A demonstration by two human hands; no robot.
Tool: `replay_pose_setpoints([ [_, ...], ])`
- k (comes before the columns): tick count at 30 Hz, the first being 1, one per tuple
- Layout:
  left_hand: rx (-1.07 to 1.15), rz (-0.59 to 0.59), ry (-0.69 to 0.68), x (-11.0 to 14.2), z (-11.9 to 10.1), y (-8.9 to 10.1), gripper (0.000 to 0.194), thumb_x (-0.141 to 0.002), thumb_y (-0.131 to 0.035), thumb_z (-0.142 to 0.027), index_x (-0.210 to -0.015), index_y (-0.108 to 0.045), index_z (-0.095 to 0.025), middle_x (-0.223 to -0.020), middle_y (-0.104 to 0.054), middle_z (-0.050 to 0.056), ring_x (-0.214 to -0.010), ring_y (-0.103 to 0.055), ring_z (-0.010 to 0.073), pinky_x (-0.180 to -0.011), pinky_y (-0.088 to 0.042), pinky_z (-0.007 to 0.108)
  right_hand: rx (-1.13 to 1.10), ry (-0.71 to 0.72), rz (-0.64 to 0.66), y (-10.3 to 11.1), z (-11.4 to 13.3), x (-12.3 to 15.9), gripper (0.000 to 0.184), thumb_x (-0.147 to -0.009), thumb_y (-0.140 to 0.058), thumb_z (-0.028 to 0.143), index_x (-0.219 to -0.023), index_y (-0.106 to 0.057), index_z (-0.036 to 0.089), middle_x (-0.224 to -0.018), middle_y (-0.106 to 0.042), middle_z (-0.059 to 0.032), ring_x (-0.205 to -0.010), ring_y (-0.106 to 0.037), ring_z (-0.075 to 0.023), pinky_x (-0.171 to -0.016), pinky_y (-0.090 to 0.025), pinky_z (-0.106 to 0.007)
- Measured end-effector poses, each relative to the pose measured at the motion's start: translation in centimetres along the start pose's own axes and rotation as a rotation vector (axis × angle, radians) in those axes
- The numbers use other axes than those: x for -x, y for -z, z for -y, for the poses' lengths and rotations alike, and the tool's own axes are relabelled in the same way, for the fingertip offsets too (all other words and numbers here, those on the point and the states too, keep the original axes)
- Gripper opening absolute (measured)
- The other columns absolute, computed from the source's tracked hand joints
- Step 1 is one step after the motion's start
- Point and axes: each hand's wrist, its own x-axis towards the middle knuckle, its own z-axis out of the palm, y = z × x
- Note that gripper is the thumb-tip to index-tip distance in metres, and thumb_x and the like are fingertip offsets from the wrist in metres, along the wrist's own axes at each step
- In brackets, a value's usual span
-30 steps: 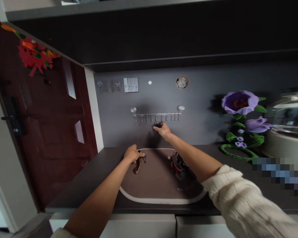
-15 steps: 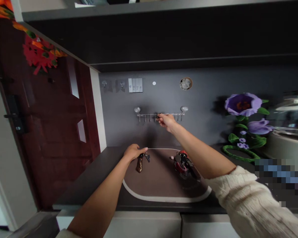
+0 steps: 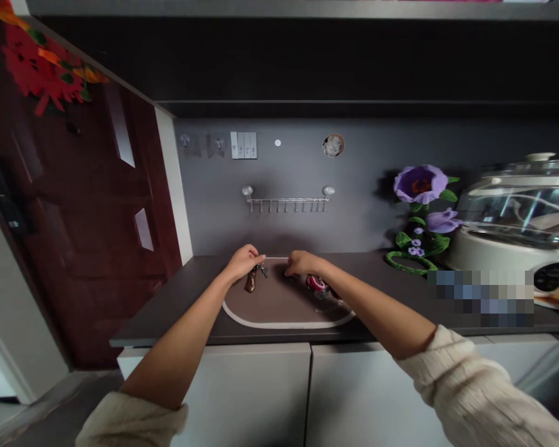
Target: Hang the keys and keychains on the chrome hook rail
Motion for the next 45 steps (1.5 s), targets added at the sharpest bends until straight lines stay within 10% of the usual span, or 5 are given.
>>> replay_pose_setpoints([
  [9, 0.827, 0.606, 0.038, -0.5, -2.7, 3.0, 0.056, -0.066, -0.028, -0.067, -0.042, -0.02, -0.018, -0.037, -0.017, -0.007, -0.033, -0.019, 0.0037, -0.035, -0.017, 0.019, -1.045, 0.227, 0.481, 4.7, -0.5, 1.0, 0.056, -0.068, -0.025, 0.068, -0.047, -0.026, 0.016, -0.042, -0.025, 0.0069, -0.035, -0.019, -0.0028, -0.033, -0.018, -0.016],
  [20, 0.976, 0.638, 0.207, -0.9, 2.0, 0.8, 0.061, -0.061, -0.019, -0.074, -0.037, -0.019, -0.018, -0.032, -0.014, -0.006, -0.029, -0.017, 0.0033, -0.031, -0.011, 0.018, -1.216, 0.103, 0.591, 0.7, -5.2, -0.5, 0.06, -0.065, -0.011, 0.073, -0.041, -0.014, 0.018, -0.037, -0.012, 0.0071, -0.032, -0.012, -0.0027, -0.03, -0.011, -0.017],
  [33, 0.814, 0.353, 0.079, -2.4, 0.7, 2.7, 0.056, -0.066, -0.032, -0.067, -0.041, -0.021, -0.018, -0.034, -0.015, -0.007, -0.03, -0.016, 0.0031, -0.033, -0.011, 0.019, -1.101, 0.136, 0.457, 2.3, -2.4, -1.4, 0.057, -0.068, -0.019, 0.07, -0.044, -0.021, 0.018, -0.039, -0.016, 0.0072, -0.033, -0.011, -0.0032, -0.031, -0.01, -0.018],
  [38, 0.482, 0.02, -0.106, -3.7, 1.0, 3.2, 0.03, -0.068, -0.053, -0.043, -0.06, -0.047, -0.015, -0.039, -0.034, -0.007, -0.036, -0.03, 0.0036, -0.04, -0.023, 0.018, -0.951, 0.173, 0.228, 1.1, -0.4, -2.7, 0.035, -0.073, -0.045, 0.049, -0.061, -0.043, 0.017, -0.04, -0.026, 0.0082, -0.033, -0.02, -0.0027, -0.033, -0.015, -0.016],
  [45, 0.034, -0.088, -0.215, -3.5, 3.6, 2.3, 0.018, -0.069, -0.052, -0.025, -0.08, -0.059, -0.013, -0.067, -0.058, 0.001, -0.059, -0.049, 0.0084, -0.059, -0.038, 0.021, -0.674, 0.043, -0.097, -2.9, 1.3, -5.4, 0.003, -0.067, -0.051, 0.015, -0.069, -0.05, 0.015, -0.055, -0.049, 0.0024, -0.042, -0.042, -0.0047, -0.041, -0.033, -0.017],
])
